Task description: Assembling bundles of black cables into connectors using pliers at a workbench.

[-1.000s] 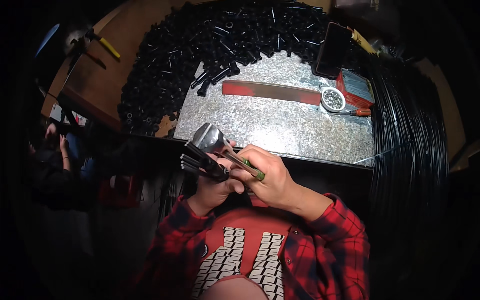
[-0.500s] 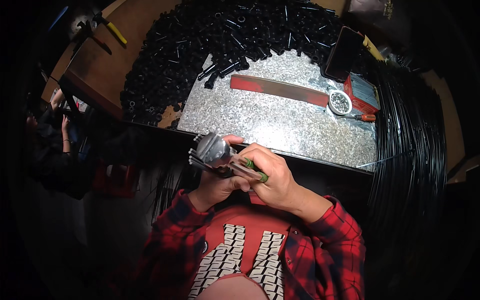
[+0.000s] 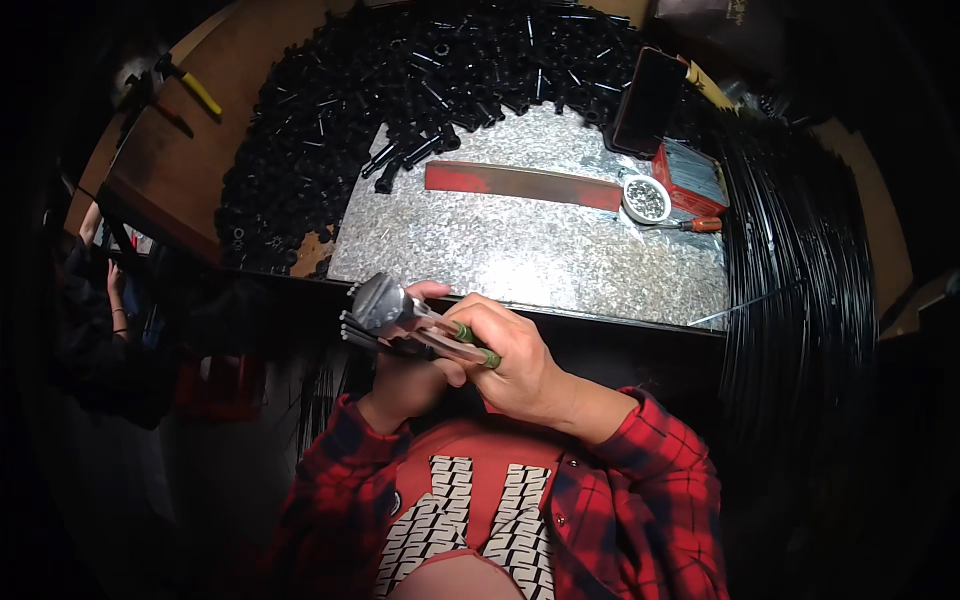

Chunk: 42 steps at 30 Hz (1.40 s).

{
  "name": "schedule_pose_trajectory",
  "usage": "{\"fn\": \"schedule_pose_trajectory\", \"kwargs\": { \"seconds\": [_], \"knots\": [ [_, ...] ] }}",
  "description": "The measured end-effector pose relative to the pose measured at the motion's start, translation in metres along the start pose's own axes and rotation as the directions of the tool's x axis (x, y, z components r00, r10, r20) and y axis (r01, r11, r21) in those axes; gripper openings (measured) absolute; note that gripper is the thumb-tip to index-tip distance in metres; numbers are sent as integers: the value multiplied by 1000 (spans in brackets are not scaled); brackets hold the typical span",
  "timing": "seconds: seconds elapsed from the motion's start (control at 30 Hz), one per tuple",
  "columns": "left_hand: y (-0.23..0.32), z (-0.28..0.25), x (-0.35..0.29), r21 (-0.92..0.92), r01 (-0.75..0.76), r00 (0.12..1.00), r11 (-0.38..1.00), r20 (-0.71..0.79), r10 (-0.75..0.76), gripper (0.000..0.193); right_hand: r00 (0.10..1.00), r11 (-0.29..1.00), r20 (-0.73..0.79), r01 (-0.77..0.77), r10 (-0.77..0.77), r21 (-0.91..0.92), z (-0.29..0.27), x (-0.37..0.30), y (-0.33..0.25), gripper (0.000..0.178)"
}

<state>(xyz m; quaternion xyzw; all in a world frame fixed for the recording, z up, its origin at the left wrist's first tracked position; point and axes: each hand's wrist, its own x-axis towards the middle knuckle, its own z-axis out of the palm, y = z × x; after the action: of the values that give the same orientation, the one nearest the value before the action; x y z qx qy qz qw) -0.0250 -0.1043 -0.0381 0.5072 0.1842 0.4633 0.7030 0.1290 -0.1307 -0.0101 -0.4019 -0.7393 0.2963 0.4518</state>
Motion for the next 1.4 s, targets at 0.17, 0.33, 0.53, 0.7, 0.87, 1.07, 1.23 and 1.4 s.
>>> {"fn": "schedule_pose_trajectory", "kwargs": {
  "seconds": [0.17,0.33,0.53,0.7,0.87,1.07,1.23,1.4],
  "knots": [
    [-8,-8,-2,62,-71,997,996,27,69,86,1000,1000,4,23,-23,13,-1,2,2,20],
    [-9,-5,-1,29,-24,1000,999,-19,25,90,998,997,-9,56,-57,-44,-4,5,-4,19],
    [-23,-23,-6,251,-132,991,959,49,123,66,991,991,-9,130,-130,-30,-1,5,0,21],
    [-9,-10,-3,77,44,999,996,-15,-43,71,995,996,-47,86,-87,-22,-1,6,-7,20],
    [-13,-13,-4,253,-43,999,966,18,40,69,991,991,-23,128,-128,-33,1,6,-3,21],
    [-11,-12,-5,287,-74,997,955,2,76,72,994,994,-18,110,-110,-20,1,8,-6,20],
    [-11,-12,-8,50,-22,1000,999,-8,22,87,996,997,-48,77,-78,-22,7,6,-5,18],
    [-7,-12,-7,-88,-26,999,996,31,29,93,990,983,-13,-138,140,121,10,6,-6,13]
  ]
}}
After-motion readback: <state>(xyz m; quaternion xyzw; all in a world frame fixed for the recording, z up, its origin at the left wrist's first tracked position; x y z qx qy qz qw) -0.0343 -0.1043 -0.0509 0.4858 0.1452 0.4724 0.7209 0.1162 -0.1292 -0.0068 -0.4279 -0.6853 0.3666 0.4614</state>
